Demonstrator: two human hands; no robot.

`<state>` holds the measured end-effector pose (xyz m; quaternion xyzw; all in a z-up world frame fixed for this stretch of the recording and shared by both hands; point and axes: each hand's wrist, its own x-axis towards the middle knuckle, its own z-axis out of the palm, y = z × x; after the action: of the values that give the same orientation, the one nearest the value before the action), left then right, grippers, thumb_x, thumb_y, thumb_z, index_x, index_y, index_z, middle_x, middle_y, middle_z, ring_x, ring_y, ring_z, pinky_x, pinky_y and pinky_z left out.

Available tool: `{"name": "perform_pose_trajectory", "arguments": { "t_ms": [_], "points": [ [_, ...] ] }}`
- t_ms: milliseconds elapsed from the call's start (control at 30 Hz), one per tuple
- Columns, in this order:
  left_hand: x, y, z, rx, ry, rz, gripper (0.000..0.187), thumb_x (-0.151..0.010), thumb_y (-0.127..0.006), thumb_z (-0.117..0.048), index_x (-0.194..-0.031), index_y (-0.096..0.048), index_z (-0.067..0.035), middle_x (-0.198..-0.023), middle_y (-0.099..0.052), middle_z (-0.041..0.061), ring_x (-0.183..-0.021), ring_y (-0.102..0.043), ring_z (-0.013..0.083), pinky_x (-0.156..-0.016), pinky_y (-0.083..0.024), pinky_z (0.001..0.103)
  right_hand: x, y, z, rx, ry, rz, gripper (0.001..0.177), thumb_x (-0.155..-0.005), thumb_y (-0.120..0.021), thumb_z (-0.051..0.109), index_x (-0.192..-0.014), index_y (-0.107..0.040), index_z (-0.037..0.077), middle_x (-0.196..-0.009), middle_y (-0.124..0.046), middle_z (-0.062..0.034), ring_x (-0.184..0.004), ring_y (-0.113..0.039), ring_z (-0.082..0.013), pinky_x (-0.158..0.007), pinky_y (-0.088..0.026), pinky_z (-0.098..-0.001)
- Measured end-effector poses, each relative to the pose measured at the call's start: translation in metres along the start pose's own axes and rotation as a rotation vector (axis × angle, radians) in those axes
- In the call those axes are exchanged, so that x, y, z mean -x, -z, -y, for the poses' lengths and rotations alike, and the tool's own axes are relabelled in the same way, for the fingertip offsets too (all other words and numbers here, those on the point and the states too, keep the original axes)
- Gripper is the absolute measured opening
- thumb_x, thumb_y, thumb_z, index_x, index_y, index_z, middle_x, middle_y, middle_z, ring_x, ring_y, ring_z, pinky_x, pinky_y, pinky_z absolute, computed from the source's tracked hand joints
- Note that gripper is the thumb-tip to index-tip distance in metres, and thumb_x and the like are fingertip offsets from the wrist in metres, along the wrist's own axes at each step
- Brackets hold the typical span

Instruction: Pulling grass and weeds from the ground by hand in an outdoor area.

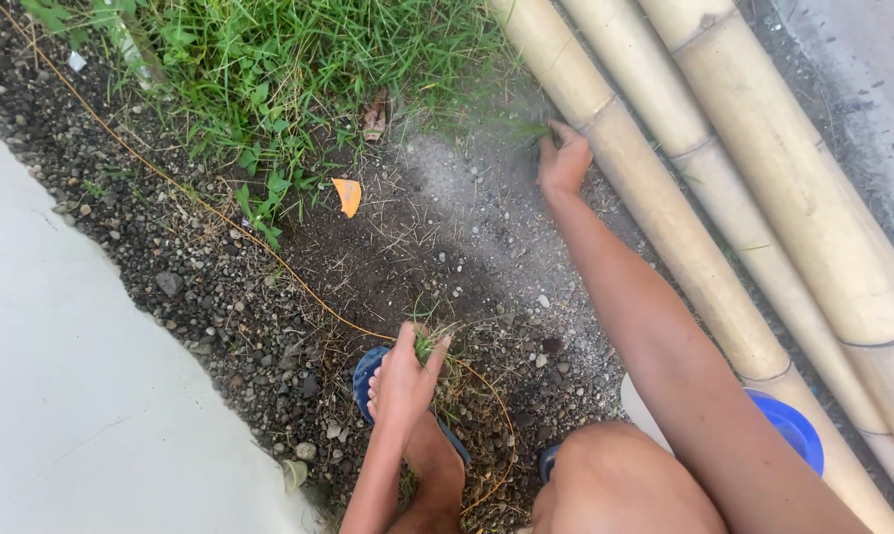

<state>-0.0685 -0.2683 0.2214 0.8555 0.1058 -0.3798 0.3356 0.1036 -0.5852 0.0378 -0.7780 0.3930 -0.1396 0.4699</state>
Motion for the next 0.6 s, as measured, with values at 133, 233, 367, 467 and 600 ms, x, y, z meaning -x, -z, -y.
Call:
{"name": "perform_pose_trajectory", "arguments": {
  "t_ms": [133,233,367,467,600],
  "points": [
    [0.003,-0.001,-0.001,0.016,-0.029,-0.005,0.036,-0.098,-0.069,-0.043,-0.117,-0.061,-0.013,-0.09,-0.077,0.024,-0.09,-0.075,0.0441,-0.076,-0.055,0.051,-0.013,-0.017,-0.032,0.035,0.04,-0.06,0.022,-0.094,-0.068,0.014,-0.111,-0.079,0.007,-0.102,-0.077,-0.0204,-0.096,-0.073,-0.0419,-0.077,-0.061,-0.0553],
    [-0.004,-0.006,0.008,0.041,-0.055,-0.016,0.035,-0.099,-0.069,-0.039,-0.117,-0.062,-0.01,-0.087,-0.076,0.025,-0.086,-0.075,0.0446,-0.073,-0.054,0.051,-0.003,-0.016,-0.036,0.01,0.069,-0.088,0.017,-0.093,-0.066,0.015,-0.101,-0.081,0.013,-0.09,-0.078,-0.0125,-0.094,-0.074,-0.0357,-0.079,-0.058,-0.0512],
    [-0.012,-0.013,0.018,0.104,-0.093,-0.041,0.033,-0.1,-0.069,-0.039,-0.113,-0.062,-0.009,-0.079,-0.075,0.024,-0.078,-0.073,0.0415,-0.069,-0.051,0.049,0.016,-0.008,-0.027,-0.067,0.164,-0.073,0.015,-0.092,-0.066,0.014,-0.09,-0.081,0.012,-0.078,-0.076,-0.0107,-0.075,-0.069,-0.0229,-0.075,-0.052,-0.0476],
    [-0.018,-0.017,0.025,0.194,-0.149,-0.079,0.027,-0.103,-0.063,-0.033,-0.115,-0.066,-0.009,-0.088,-0.076,0.024,-0.085,-0.073,0.04,-0.074,-0.054,0.049,0.032,-0.008,-0.048,-0.124,0.226,0.021,0.014,-0.093,-0.065,0.01,-0.088,-0.079,0.01,-0.076,-0.073,-0.0107,-0.079,-0.064,-0.0187,-0.079,-0.05,-0.0415],
    [-0.019,-0.005,0.003,0.309,-0.318,-0.152,0.03,-0.109,-0.051,-0.02,-0.122,-0.073,-0.005,-0.115,-0.074,0.027,-0.109,-0.07,0.0449,-0.092,-0.057,0.053,0.12,0.054,0.046,-0.216,0.219,0.26,0.02,-0.098,-0.059,-0.002,-0.1,-0.078,0.004,-0.092,-0.077,-0.0145,-0.097,-0.071,-0.0254,-0.093,-0.05,-0.0411]
  ]
}}
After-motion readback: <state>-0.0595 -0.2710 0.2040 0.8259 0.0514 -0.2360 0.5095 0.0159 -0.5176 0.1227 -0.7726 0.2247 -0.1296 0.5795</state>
